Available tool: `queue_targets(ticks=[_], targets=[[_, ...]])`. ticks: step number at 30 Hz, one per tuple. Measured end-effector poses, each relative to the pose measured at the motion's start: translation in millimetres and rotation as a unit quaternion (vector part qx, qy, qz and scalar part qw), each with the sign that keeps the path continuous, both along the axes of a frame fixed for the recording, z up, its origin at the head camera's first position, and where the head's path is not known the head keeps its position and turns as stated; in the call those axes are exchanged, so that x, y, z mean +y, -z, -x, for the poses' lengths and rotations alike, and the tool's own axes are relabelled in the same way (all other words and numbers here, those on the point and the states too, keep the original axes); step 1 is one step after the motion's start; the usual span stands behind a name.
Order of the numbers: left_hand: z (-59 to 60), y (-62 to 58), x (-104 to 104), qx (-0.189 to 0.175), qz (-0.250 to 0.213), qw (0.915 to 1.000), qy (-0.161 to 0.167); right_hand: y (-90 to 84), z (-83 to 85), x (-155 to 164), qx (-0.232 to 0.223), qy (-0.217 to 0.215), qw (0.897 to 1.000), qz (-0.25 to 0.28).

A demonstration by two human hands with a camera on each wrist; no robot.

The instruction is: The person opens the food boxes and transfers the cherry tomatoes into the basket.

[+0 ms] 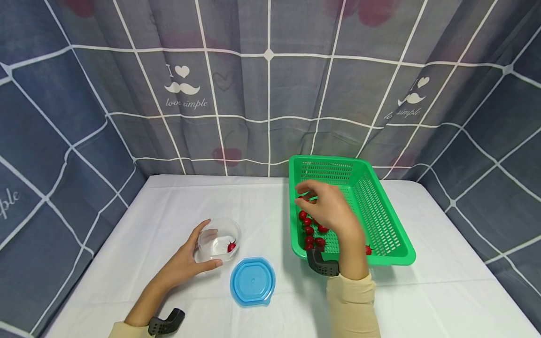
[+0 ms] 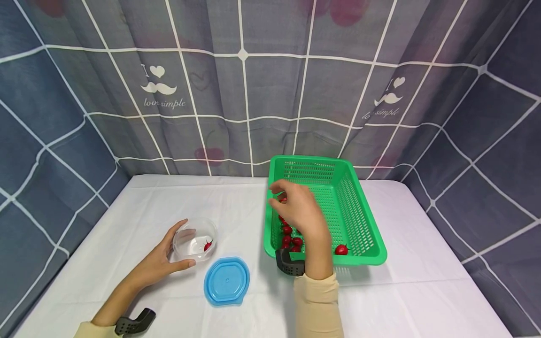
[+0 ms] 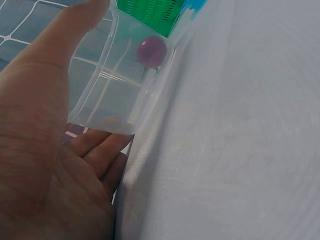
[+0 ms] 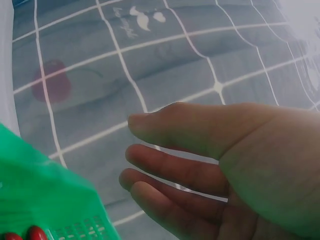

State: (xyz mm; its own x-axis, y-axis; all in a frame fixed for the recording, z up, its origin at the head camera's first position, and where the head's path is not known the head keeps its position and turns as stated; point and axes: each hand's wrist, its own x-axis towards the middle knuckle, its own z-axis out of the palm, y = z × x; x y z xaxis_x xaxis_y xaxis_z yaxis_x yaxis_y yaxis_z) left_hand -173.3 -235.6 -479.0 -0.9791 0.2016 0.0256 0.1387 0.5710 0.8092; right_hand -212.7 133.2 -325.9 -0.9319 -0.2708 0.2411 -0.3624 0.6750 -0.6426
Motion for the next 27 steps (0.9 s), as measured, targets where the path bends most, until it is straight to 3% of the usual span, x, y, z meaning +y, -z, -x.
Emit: queue_targets(ticks=[27], targets=[[-0.6, -1.9, 0, 0.000, -0.014, 0.9999, 0.008, 8.8, 0.0, -54, 0.015, -0.067, 0.996, -0.053]])
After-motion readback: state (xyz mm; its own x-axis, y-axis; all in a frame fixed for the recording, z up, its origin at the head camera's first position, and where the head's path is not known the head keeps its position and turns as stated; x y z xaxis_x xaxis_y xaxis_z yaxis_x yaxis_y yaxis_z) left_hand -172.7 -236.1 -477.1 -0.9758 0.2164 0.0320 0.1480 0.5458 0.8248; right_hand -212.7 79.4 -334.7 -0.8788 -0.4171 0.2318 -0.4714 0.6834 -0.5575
